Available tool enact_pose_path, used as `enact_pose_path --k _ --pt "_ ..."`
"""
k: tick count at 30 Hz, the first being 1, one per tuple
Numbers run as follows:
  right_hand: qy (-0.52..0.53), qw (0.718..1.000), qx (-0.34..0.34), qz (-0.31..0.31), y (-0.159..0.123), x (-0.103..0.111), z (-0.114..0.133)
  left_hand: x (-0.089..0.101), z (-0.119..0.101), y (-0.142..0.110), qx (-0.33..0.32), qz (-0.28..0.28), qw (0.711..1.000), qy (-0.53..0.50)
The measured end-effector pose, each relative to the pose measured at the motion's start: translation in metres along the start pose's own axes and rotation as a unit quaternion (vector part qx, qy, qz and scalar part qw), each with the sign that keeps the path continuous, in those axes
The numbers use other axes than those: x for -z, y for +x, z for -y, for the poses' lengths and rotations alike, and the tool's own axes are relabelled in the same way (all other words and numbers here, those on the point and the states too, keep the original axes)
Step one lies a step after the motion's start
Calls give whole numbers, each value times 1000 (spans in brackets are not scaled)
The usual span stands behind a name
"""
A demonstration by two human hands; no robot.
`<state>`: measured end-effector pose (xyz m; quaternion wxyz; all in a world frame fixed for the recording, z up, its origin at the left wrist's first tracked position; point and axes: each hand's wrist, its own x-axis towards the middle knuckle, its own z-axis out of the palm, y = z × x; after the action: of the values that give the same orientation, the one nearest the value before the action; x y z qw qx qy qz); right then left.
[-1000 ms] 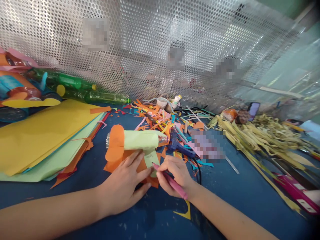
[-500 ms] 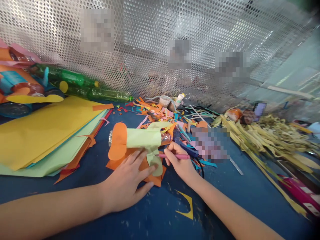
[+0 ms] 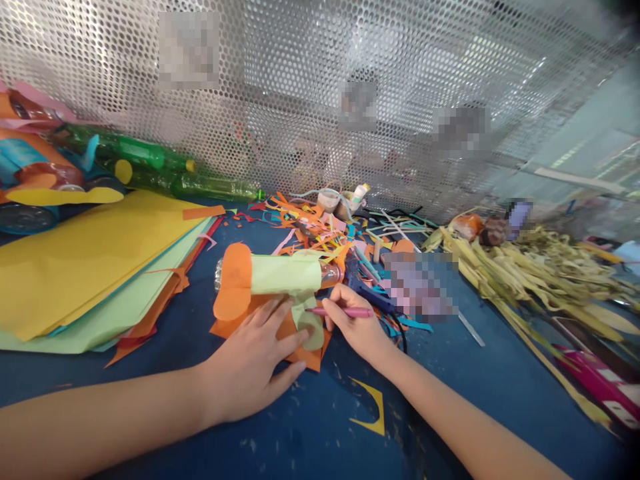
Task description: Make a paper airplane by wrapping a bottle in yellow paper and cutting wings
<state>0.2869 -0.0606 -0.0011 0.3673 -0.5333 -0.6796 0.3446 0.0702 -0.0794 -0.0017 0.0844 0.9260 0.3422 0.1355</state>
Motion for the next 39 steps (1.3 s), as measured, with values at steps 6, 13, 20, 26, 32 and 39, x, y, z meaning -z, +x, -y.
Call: enact_pose_path --k 6,13,20,26,32,39 --pt "2 1000 -7 -8 0 0 0 0 0 0 4 -4 1000 -5" --pt "11 1000 6 7 0 0 1 0 0 0 6 8 1000 -1" --pt "2 1000 0 -4 0 -1 3 1 -1 0 6 -1 1000 -6" --pt "7 1000 -3 -4 0 0 1 -1 0 0 3 -2 1000 -3" --pt "5 1000 -4 -13 1 0 0 -1 0 0 6 -8 1000 -7" --pt "3 1000 2 -3 0 0 0 0 0 0 5 -9 1000 -8"
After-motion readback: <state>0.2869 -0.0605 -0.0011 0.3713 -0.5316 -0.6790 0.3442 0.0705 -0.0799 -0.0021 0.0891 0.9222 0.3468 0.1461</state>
